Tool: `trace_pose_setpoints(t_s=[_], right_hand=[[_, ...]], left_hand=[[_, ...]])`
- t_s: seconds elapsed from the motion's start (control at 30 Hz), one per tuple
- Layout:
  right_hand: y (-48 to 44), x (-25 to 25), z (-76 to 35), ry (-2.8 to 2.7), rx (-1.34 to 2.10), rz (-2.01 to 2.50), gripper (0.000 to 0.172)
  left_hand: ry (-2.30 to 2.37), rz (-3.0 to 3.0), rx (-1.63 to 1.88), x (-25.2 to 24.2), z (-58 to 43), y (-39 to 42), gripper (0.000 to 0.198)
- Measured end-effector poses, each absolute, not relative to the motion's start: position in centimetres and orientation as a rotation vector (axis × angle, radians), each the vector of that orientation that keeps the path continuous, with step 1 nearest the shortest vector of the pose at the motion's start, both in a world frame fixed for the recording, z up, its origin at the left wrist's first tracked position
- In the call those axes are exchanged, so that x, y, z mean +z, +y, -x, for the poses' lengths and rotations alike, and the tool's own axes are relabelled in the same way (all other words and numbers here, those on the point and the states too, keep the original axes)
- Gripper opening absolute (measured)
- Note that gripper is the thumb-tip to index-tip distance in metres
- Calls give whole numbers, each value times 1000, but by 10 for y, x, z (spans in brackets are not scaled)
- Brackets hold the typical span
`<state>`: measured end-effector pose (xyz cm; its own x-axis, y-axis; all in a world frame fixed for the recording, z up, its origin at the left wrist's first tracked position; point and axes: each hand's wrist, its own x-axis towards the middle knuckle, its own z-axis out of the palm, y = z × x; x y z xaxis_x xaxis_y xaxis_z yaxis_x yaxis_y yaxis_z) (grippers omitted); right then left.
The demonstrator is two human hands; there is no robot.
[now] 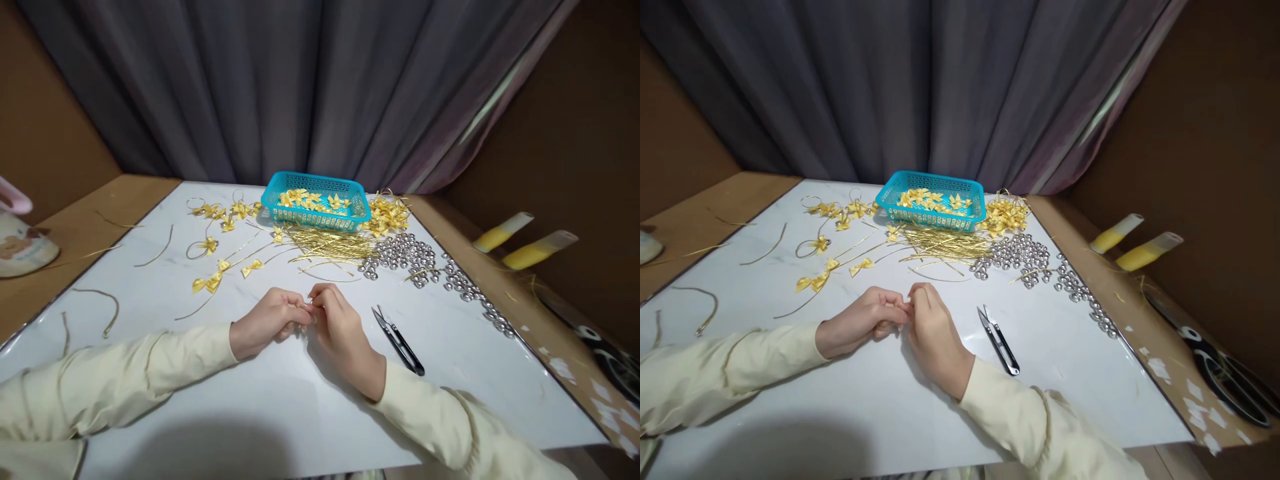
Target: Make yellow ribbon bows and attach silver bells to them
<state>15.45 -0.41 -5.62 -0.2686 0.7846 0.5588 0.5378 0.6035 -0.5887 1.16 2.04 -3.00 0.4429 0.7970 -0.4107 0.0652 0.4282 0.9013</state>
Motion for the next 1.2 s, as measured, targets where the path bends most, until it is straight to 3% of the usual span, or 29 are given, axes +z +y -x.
trace_pose_setpoints(t_s=[0.2, 0.37, 0.43, 0.6, 1.2], right_hand=[[-1, -58, -153, -1966, 376, 1057, 16], [5, -31, -173, -1995, 600, 1097, 4], [8, -19, -182, -2013, 809, 1157, 12], [9, -13, -186, -2247, 919, 1067, 26], [6, -19, -181, -2102, 1120, 1197, 31]], left_hand=[[1046, -1042, 597, -30, -12, 20, 9], [993, -1129, 578, -29, -4, 19, 21], [941, -1222, 517, -29, 0, 21, 25], [810, -1335, 409, -30, 5, 27, 28], [788, -1364, 292, -33, 7, 37, 26]])
